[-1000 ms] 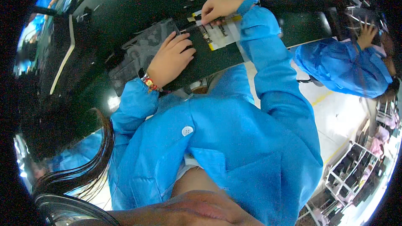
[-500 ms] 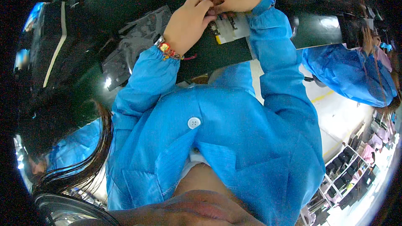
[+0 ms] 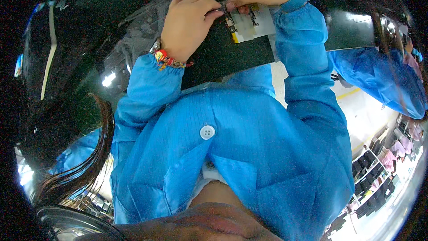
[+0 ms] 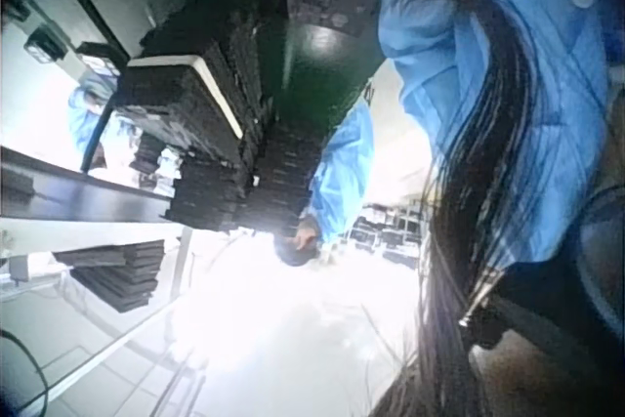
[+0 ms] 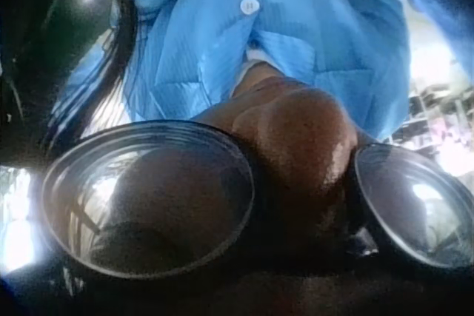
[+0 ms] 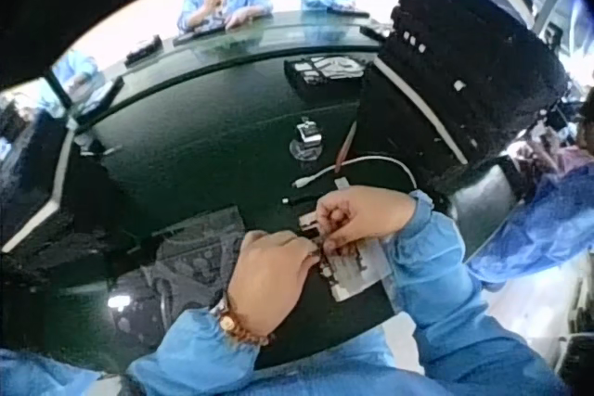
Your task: Testing the display and touch functionality of a tablet screen assembly at a workbench.
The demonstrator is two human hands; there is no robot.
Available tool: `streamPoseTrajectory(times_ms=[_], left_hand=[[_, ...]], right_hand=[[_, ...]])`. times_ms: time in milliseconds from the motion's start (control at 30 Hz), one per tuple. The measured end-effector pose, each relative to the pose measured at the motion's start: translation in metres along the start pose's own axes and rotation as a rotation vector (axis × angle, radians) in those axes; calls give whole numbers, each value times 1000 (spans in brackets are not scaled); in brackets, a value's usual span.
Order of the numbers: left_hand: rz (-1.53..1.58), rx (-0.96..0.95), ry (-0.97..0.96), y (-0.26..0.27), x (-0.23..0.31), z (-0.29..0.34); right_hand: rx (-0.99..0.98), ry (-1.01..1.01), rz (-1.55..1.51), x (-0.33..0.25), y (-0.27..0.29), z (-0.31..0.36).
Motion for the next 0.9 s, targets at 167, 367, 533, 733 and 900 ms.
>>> streamPoseTrajectory(times_ms=[167,367,533,733,900], left_hand=[[-32,-20,15,6,3,9],[-66,-101,23,-7,-2,11],[-74,-95,5,-4,1,12],[-86,-78,7,-3,-1,14],[-98,-101,9,-8,-1,12]], right_hand=[[-67,-33,-74,0,-6,-2],[50,-28,-73,6,1,1],[46,-95,-49,4,-1,2],[3,-116,-122,5,-4,0],[53,-40,19,13,-2,-2]])
Point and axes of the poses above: each hand's wrist, its own z-axis away from the middle knuckle, its own y-axis out of the back of the hand, x = y × z, the point moved 8 cm from there along -z, towards the middle knuckle, and after that the axes turned 1 degree about z, right-handed, at the moved point
